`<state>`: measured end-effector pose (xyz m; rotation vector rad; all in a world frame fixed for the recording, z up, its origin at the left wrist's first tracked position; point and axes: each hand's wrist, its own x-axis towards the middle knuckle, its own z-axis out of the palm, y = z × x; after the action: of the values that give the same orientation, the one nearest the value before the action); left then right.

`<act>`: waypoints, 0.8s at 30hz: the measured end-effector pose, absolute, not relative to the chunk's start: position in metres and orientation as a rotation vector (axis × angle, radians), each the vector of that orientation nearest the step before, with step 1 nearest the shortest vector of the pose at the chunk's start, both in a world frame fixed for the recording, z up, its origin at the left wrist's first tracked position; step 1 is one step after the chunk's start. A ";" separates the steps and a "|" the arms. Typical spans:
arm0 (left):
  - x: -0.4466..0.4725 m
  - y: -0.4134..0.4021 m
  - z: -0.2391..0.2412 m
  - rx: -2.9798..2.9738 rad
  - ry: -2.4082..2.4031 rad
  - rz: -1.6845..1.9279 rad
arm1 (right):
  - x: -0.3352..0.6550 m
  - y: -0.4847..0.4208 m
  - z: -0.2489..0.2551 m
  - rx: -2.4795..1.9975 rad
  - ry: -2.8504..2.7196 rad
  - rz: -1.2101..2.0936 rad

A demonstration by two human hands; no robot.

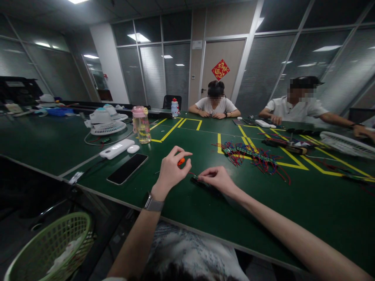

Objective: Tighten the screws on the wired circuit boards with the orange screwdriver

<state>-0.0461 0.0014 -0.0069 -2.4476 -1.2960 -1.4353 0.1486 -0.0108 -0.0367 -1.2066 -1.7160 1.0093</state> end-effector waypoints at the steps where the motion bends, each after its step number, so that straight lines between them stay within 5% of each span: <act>1: -0.046 0.002 -0.007 -2.412 -1.289 -1.480 | 0.147 -0.010 -0.039 -1.209 -1.694 1.036; 24: -0.046 0.004 -0.010 -2.408 -1.262 -1.536 | 0.313 -0.055 -0.034 -1.629 -1.480 0.571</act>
<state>-0.0455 0.0044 -0.0095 -2.4076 -1.2616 -1.5355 0.3131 -0.0554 -0.0344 -1.6288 -1.4804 0.5708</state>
